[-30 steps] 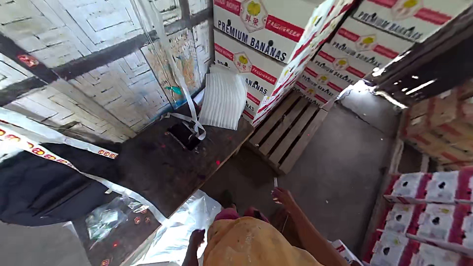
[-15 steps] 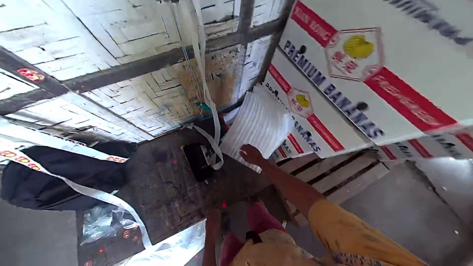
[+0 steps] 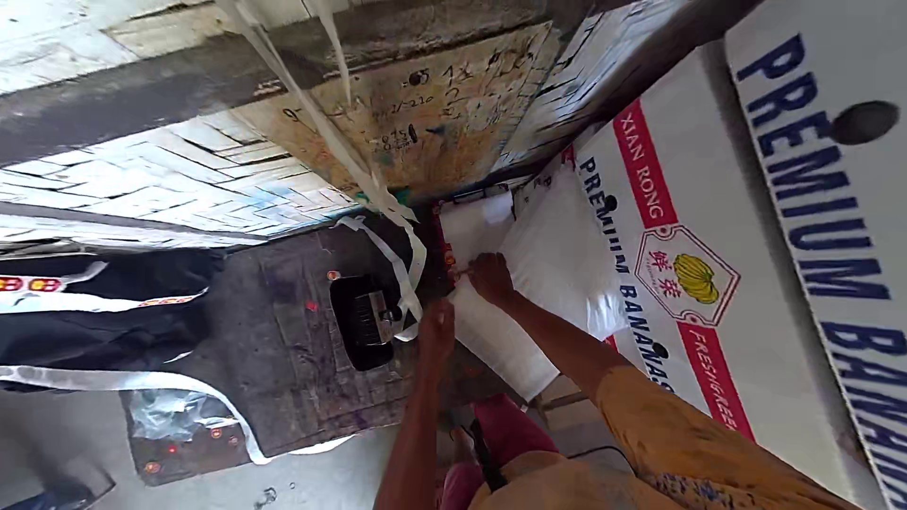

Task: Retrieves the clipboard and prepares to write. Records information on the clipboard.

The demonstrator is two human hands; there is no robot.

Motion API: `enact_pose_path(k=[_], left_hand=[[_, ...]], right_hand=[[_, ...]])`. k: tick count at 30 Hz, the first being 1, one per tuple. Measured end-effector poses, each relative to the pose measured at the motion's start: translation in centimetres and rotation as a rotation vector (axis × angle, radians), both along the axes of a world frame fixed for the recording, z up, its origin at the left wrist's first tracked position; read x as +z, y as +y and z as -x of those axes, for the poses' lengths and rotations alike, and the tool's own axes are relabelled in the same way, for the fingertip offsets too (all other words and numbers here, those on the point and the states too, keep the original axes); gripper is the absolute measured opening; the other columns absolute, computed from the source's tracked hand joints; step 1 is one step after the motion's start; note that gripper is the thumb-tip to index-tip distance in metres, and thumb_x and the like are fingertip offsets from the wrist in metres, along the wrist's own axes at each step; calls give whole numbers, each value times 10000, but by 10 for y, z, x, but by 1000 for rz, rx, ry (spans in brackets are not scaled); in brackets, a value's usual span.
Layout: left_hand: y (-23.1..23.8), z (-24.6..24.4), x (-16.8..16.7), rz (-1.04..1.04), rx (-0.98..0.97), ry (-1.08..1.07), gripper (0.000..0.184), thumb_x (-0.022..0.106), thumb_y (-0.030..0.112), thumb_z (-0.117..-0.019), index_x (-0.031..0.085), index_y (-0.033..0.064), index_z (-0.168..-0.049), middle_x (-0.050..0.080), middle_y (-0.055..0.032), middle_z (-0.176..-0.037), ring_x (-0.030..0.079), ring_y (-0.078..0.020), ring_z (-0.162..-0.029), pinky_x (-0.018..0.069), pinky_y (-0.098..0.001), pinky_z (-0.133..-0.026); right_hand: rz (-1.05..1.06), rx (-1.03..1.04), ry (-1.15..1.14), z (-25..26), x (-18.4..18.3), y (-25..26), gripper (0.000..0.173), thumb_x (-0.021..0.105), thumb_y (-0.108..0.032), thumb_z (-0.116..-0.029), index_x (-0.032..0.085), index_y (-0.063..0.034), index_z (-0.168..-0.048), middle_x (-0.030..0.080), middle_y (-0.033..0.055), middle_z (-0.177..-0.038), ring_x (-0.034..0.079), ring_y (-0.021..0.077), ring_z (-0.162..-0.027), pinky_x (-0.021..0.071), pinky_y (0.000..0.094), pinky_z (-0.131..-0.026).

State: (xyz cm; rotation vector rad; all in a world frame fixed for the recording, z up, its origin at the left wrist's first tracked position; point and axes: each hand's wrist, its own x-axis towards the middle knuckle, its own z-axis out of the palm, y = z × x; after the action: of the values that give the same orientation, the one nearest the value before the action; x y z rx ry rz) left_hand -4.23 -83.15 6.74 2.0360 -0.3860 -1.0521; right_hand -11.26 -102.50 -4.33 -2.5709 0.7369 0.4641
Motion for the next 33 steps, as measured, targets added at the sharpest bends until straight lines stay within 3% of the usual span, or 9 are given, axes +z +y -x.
enact_pose_path(k=[4,7,11,14,20,25,27,31,33], left_hand=[[-50,-33,-47,-152,-80,-12,349,500,229,-1075,650,-17,-1273,690,-194,-1211,679,-278,-1128,531,-460,-1026],[-59,-34,-72,-399,-86,0,374,491,266,-1066,677,-13,-1230,697,-215,-1191,662,-336,-1160,502,-524,-1037],[-62,-15,-89,-471,64,38,416,516,318,-1047,621,19,-1316,706,-181,-1181,677,-320,-1125,530,-543,-985],[-72,-13,-97,-386,142,68,548,630,367,-1006,538,1,-1403,717,-170,-1177,692,-293,-1110,545,-503,-992],[-91,-18,-112,-443,175,134,550,739,502,-899,689,4,-1129,722,-174,-1019,701,-314,-979,559,-548,-890],[-80,-27,-115,-232,187,283,377,700,259,-968,605,-62,-1140,691,-170,-978,677,-247,-905,565,-439,-854],[-79,-28,-108,-61,239,330,289,681,157,-967,544,-58,-1103,648,-144,-914,650,-201,-817,567,-375,-766],[-65,-38,-75,169,298,419,493,623,54,-953,470,-17,-1415,663,-173,-1124,670,-200,-897,583,-366,-797],[-53,-48,-52,175,244,317,380,595,86,-978,570,-22,-1342,691,-145,-1073,675,-176,-891,577,-358,-812]], right_hand=[[-81,70,137,-10,11,-10,350,638,-292,-990,686,-115,-1288,618,215,-1336,529,439,-1289,378,669,-1062],[-101,134,168,-29,1,-12,289,648,-217,-966,704,-67,-1207,646,199,-1285,573,427,-1235,446,648,-1000],[-171,31,118,-33,1,-26,333,517,-245,-1040,645,-25,-1254,624,201,-1321,617,392,-1221,541,581,-934],[-206,-164,-84,-19,-15,-39,336,472,-267,-1058,645,6,-1151,643,195,-1218,664,337,-1123,573,488,-928],[-213,-213,-194,-8,-34,-35,331,473,-261,-1052,633,16,-1138,633,201,-1216,635,333,-1167,538,453,-1007],[-343,-333,-207,-9,-13,-41,331,494,-214,-1055,572,38,-1256,629,221,-1218,674,337,-1078,568,473,-947],[-396,-437,-279,-12,-1,-45,325,491,-211,-1063,539,31,-1275,673,198,-1046,698,320,-922,589,488,-846],[-458,-623,-480,-9,27,-51,336,475,-236,-1087,478,5,-1321,712,139,-934,722,252,-805,614,467,-773],[-519,-702,-557,-7,46,-51,335,451,-227,-1098,453,4,-1340,723,129,-997,737,222,-840,629,442,-811]])
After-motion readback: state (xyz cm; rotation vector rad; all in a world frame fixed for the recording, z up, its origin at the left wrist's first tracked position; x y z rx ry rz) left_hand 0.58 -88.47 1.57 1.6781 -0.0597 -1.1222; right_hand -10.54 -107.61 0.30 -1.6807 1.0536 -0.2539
